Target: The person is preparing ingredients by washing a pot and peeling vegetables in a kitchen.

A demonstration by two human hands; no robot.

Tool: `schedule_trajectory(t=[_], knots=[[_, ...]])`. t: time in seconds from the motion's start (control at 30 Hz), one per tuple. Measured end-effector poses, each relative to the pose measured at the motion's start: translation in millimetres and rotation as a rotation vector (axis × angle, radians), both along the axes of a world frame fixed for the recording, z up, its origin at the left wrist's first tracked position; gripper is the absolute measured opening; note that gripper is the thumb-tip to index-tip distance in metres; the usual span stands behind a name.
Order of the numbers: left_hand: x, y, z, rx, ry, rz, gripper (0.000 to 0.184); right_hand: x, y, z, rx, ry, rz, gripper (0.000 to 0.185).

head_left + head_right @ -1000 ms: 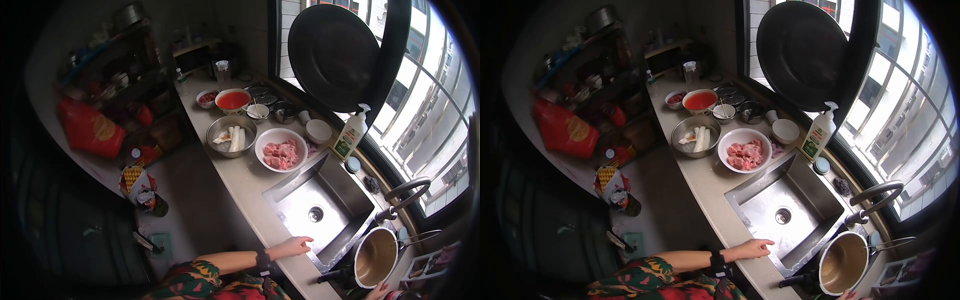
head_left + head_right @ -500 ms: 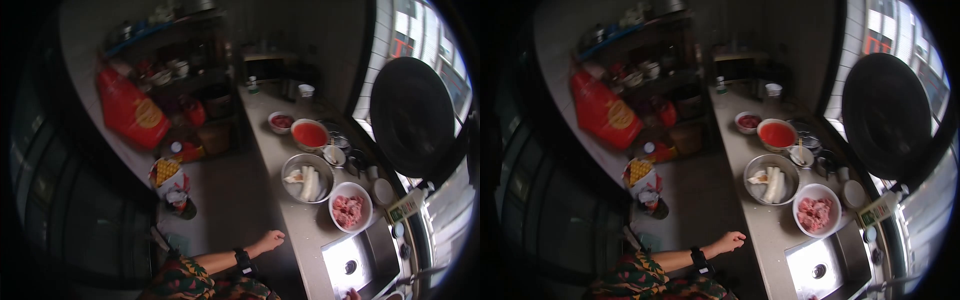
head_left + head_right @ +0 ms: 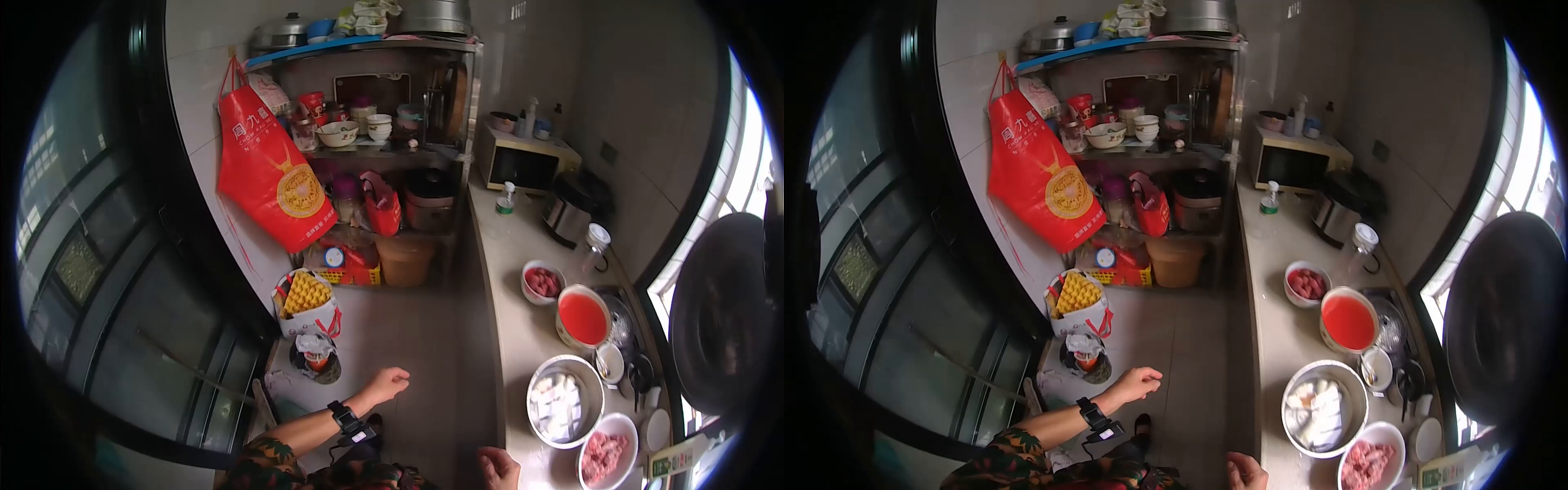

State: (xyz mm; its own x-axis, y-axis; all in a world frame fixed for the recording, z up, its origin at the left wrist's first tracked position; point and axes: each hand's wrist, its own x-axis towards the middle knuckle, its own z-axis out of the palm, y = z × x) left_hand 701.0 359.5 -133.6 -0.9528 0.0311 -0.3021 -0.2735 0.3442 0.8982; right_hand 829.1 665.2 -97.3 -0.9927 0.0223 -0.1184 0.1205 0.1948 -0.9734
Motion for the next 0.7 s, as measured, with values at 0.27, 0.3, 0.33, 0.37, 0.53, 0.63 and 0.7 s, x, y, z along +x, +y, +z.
schedule_trajectory(t=[0.27, 0.3, 0.33, 0.37, 0.53, 0.63, 0.7], knots=[[-113.8, -142.9, 7.9, -0.040, 0.026, 0.170, 0.034, -176.0, -125.0, 34.9, 0.178, -0.097, 0.263, 0.020], [-127.7, -156.9, 17.4, -0.090, 0.036, 0.194, 0.034, -189.4, -135.7, 39.0, 0.222, -0.083, 0.312, 0.020], [-139.8, -170.0, 29.4, -0.097, -0.009, 0.228, 0.034, -201.6, -144.9, 41.0, 0.224, -0.088, 0.315, 0.020], [-156.7, -184.3, 27.7, -0.167, 0.074, 0.238, 0.032, -213.9, -152.4, 42.2, 0.250, -0.056, 0.330, 0.020], [-251.5, -254.1, 11.4, -0.283, 0.249, 0.341, 0.027, -280.1, -173.9, 49.1, 0.306, -0.075, 0.345, 0.019], [-306.9, -275.0, 47.0, -0.325, 0.396, 0.492, 0.027, -329.0, -173.0, 32.2, 0.382, -0.144, 0.358, 0.019], [-356.5, -307.4, 47.8, -0.392, 0.553, 0.578, 0.027, -366.9, -178.4, 31.1, 0.327, -0.012, 0.337, 0.020]])
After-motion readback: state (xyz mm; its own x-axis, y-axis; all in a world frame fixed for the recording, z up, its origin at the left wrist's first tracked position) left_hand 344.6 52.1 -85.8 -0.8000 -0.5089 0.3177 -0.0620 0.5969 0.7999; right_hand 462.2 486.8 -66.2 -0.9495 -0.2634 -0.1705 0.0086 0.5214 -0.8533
